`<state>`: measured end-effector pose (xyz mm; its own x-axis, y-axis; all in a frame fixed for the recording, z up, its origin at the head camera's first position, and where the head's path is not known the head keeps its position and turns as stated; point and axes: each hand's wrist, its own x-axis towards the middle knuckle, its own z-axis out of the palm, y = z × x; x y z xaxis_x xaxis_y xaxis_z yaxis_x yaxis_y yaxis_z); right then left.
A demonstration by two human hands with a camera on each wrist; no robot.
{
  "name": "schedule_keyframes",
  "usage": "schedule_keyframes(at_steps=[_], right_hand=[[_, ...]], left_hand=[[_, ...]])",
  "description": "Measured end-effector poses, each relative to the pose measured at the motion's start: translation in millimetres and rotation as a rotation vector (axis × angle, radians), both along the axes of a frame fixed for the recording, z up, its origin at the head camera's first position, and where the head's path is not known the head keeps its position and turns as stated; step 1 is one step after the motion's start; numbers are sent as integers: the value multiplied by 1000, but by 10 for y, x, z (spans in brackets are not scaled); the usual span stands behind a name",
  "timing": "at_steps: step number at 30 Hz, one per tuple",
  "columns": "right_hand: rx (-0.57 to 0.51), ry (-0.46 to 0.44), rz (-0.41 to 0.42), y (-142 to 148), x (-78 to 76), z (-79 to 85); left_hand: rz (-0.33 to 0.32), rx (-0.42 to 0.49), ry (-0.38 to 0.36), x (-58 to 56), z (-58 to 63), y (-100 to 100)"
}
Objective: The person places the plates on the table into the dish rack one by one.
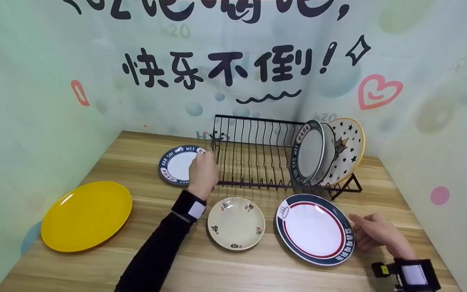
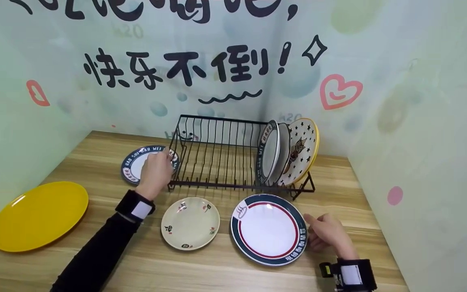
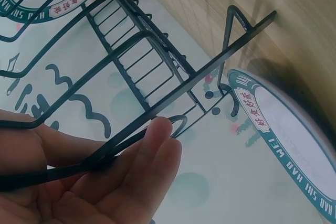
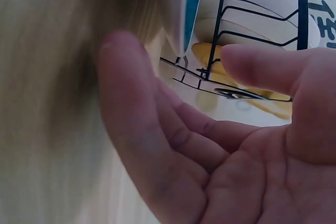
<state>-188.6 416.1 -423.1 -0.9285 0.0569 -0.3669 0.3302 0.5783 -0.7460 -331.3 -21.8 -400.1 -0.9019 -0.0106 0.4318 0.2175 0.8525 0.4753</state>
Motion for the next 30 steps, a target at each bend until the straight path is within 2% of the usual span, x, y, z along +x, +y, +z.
schedule_keyframes(at_steps=[7, 10, 13, 20, 30], right_hand=[[-67, -36, 16, 36, -16, -60], [-81, -46, -6, 23, -21, -66], [-84, -65, -34, -5, -29, -66], [-92, -71, -45, -54, -41, -85], [-80, -68, -81, -102, -57, -116]], left_hand=[[5, 6, -6, 4, -5, -4], [1, 10, -9, 7, -1, -4], [-3, 15, -17, 11, 13, -8], [-6, 15, -22, 8, 19, -12], [-8, 21, 10, 26, 18, -19]])
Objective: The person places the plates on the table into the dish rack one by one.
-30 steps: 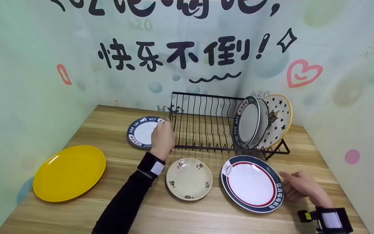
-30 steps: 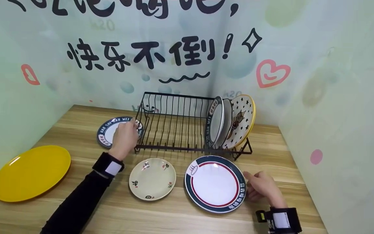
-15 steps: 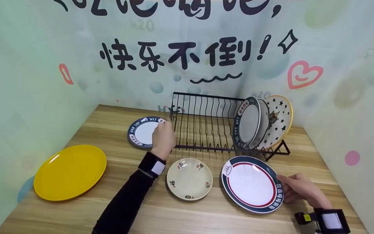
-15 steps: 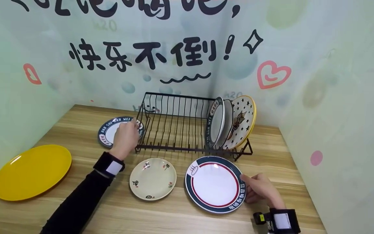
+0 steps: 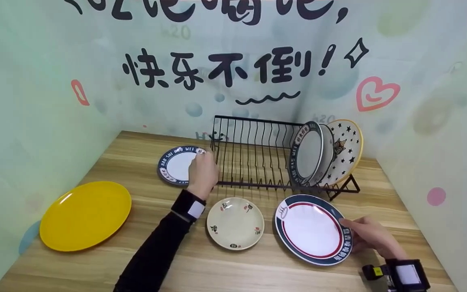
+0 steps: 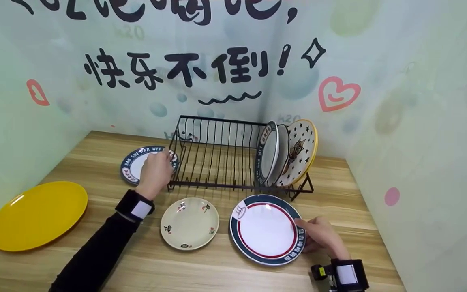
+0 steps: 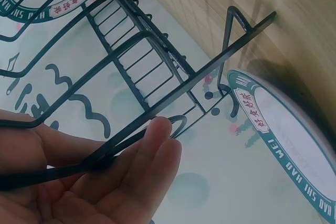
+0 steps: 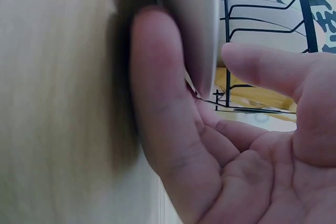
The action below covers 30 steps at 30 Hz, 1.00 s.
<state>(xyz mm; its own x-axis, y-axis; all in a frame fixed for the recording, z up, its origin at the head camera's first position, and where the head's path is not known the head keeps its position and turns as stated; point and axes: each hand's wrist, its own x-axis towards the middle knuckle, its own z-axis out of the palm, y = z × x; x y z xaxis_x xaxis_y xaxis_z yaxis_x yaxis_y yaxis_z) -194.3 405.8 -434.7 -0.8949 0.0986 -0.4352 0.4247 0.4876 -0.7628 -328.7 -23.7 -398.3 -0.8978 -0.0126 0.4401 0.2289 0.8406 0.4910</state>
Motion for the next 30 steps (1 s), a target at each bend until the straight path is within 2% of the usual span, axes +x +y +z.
schedule_keyframes(at_steps=[12, 19, 26, 30], right_hand=[[11, -2, 2, -21, -17, -36], [41, 15, 28, -18, -25, -73], [8, 71, 97, -6, -19, -103], [26, 75, 88, -20, -17, -94]], left_hand=[[-3, 2, -15, -2, -4, -2], [1, -5, -5, -10, -1, -1], [14, -38, -12, -8, 12, 6], [20, -43, -20, -10, 20, 9]])
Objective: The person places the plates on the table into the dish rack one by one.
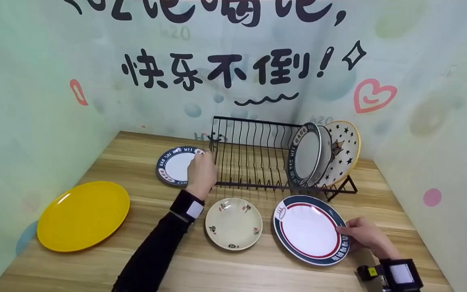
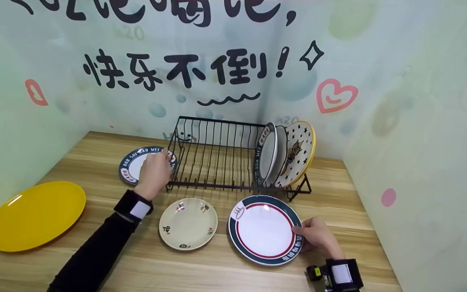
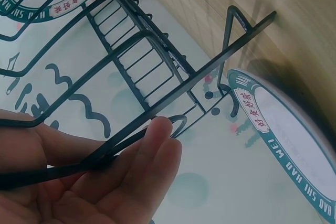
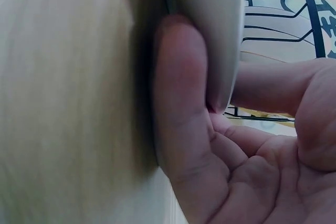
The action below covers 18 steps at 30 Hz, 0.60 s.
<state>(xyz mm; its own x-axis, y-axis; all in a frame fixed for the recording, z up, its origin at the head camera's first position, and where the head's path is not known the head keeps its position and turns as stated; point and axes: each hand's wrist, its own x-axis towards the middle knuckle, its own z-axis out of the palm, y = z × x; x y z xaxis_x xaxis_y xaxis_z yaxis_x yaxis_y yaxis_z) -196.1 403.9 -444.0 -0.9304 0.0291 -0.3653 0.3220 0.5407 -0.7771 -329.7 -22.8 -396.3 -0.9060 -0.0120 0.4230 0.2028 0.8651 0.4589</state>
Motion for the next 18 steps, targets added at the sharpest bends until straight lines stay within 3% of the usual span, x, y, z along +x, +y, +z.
schedule_keyframes(at_steps=[18], right_hand=[[-32, 5, 8, 15, 26, -20]], left_hand=[[-11, 30, -28, 0, -15, 11]])
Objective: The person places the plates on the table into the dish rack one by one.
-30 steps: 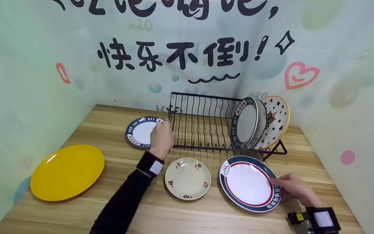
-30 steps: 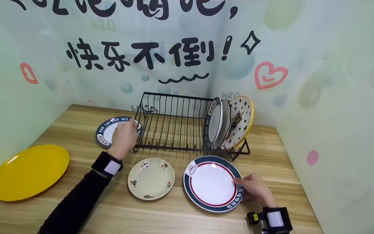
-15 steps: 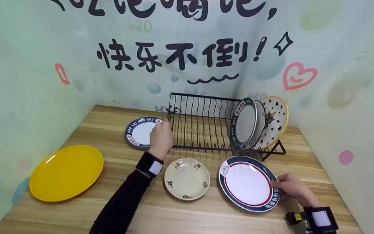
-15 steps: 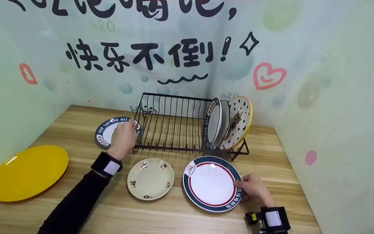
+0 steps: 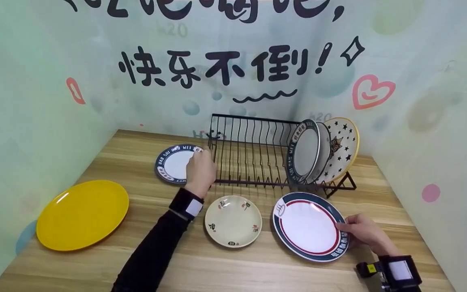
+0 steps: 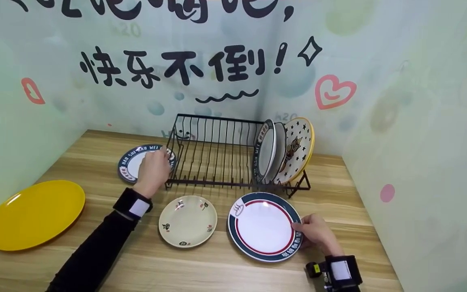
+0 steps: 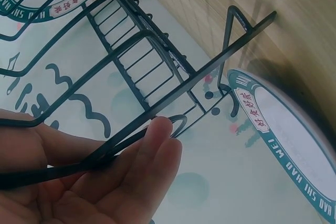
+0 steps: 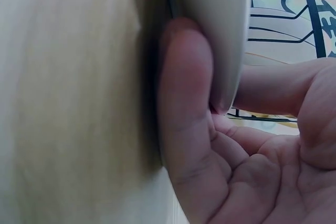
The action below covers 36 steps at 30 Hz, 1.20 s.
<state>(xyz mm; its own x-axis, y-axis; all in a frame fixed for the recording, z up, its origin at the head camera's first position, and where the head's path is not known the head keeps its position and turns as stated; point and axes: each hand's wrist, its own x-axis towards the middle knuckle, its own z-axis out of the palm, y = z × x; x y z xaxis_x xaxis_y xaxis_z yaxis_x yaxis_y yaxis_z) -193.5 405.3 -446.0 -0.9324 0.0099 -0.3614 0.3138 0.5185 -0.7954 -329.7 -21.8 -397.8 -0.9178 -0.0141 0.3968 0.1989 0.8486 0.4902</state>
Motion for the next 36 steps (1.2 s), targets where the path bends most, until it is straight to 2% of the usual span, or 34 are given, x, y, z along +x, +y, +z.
schedule_keyframes(at_steps=[8, 13, 20, 30, 36], right_hand=[[-43, 6, 6, 21, 24, -7], [-58, 17, 38, 20, 28, -12], [-66, 13, 38, 15, 13, -44], [-69, 13, 98, 4, 10, -2], [-124, 35, 109, -4, 7, 37]], left_hand=[[-14, -4, 40, -2, -21, 20], [-11, -6, 58, 0, -31, 9], [-9, -10, 52, 0, -40, -11], [-4, -5, 39, 1, -25, -21], [7, -25, 50, 0, -12, -14]])
